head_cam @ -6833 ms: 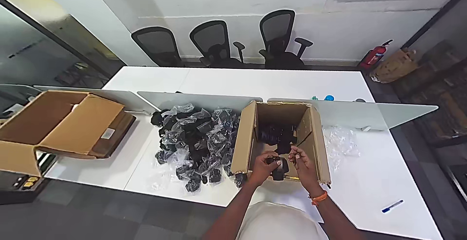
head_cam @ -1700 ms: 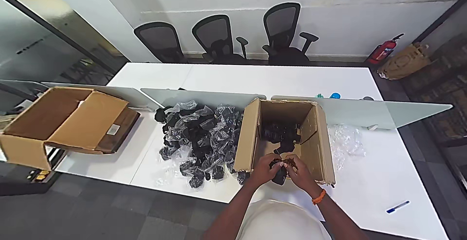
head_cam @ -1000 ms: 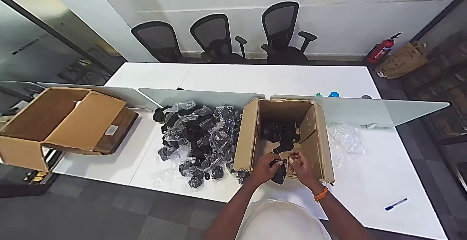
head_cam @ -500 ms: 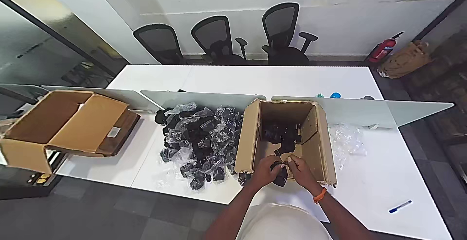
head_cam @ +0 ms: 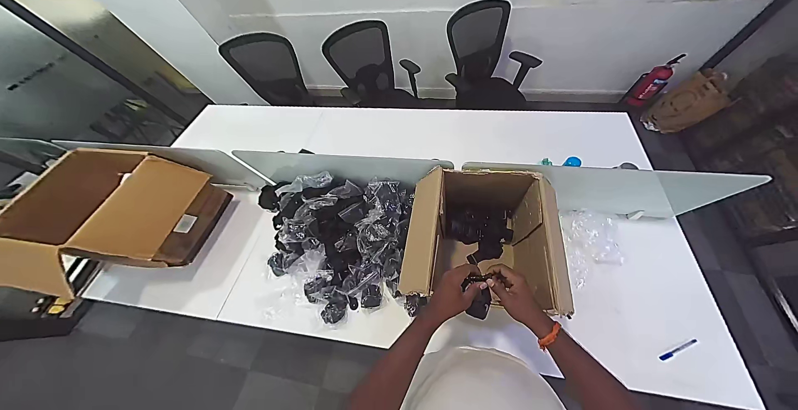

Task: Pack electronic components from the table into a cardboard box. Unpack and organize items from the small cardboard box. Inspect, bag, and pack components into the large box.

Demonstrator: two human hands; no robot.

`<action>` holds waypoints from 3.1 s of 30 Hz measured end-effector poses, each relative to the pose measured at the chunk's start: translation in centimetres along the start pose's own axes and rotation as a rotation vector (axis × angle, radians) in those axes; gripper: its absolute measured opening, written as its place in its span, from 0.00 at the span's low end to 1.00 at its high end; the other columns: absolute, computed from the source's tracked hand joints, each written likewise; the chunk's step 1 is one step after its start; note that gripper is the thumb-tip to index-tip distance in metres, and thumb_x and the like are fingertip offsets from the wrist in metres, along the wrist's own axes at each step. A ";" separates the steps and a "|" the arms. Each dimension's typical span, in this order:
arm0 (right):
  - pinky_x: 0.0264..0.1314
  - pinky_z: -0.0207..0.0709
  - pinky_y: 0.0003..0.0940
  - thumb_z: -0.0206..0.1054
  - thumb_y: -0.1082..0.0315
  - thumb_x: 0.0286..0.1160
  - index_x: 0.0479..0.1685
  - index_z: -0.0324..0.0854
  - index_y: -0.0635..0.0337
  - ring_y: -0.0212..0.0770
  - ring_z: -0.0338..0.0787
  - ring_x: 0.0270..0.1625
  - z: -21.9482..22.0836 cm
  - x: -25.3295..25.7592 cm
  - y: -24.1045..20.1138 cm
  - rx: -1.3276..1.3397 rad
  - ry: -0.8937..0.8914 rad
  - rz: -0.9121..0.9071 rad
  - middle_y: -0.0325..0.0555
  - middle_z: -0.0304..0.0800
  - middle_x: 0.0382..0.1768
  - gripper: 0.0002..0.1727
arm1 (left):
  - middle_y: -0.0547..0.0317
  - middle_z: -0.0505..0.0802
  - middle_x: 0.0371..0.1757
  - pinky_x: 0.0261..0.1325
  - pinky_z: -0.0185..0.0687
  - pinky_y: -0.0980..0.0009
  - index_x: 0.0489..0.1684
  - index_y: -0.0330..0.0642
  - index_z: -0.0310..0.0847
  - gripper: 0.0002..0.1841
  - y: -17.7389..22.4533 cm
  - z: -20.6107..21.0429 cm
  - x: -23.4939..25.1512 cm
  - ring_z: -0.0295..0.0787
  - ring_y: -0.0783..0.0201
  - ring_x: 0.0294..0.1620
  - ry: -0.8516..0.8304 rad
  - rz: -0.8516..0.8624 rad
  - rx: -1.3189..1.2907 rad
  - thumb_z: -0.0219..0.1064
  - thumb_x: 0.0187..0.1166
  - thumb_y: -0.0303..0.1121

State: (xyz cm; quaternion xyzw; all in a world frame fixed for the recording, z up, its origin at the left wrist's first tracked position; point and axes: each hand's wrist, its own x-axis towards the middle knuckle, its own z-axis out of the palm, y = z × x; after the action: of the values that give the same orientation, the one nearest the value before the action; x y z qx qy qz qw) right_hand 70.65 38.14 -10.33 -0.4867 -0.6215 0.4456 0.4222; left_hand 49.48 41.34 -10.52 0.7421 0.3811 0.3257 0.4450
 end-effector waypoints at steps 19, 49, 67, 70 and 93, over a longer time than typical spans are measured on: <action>0.48 0.89 0.30 0.71 0.68 0.75 0.58 0.85 0.61 0.35 0.90 0.48 -0.2 0.0 0.0 0.038 -0.015 -0.039 0.46 0.89 0.55 0.15 | 0.51 0.94 0.47 0.60 0.89 0.63 0.52 0.36 0.87 0.12 -0.5 0.3 0.3 0.92 0.65 0.49 0.013 0.061 -0.008 0.65 0.85 0.36; 0.28 0.71 0.37 0.47 0.48 0.89 0.22 0.75 0.52 0.34 0.74 0.21 0.5 0.6 -0.4 -0.279 -0.029 0.110 0.35 0.70 0.16 0.27 | 0.49 0.93 0.57 0.72 0.84 0.59 0.62 0.38 0.85 0.17 -0.1 0.7 -0.1 0.91 0.59 0.61 0.011 0.069 0.138 0.62 0.88 0.41; 0.59 0.86 0.31 0.59 0.64 0.86 0.58 0.87 0.59 0.36 0.91 0.52 1.8 -1.2 0.7 -0.475 0.165 -0.243 0.48 0.90 0.49 0.15 | 0.55 0.93 0.38 0.48 0.88 0.66 0.50 0.33 0.85 0.10 -0.6 -1.9 2.0 0.90 0.67 0.38 -0.266 -0.236 -0.441 0.67 0.83 0.32; 0.58 0.86 0.31 0.59 0.64 0.86 0.56 0.88 0.59 0.36 0.92 0.51 1.9 -0.9 0.7 -0.485 0.167 -0.223 0.46 0.91 0.47 0.14 | 0.55 0.93 0.39 0.49 0.87 0.67 0.51 0.33 0.85 0.10 -0.8 -1.7 1.9 0.90 0.68 0.38 -0.266 -0.220 -0.412 0.66 0.84 0.32; 0.32 0.79 0.47 0.44 0.52 0.87 0.28 0.80 0.56 0.45 0.86 0.28 1.4 -0.2 -0.4 -0.677 0.031 -0.042 0.44 0.80 0.22 0.26 | 0.52 0.95 0.45 0.59 0.87 0.63 0.51 0.35 0.89 0.13 -0.5 -0.9 1.0 0.93 0.66 0.47 -0.147 0.002 -0.091 0.66 0.85 0.37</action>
State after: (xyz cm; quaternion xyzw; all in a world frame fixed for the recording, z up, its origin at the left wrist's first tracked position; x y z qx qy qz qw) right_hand 69.27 37.68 -10.32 -0.5932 -0.7376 0.1977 0.2548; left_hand 49.07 42.77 -10.50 0.7433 0.3315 0.2875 0.5049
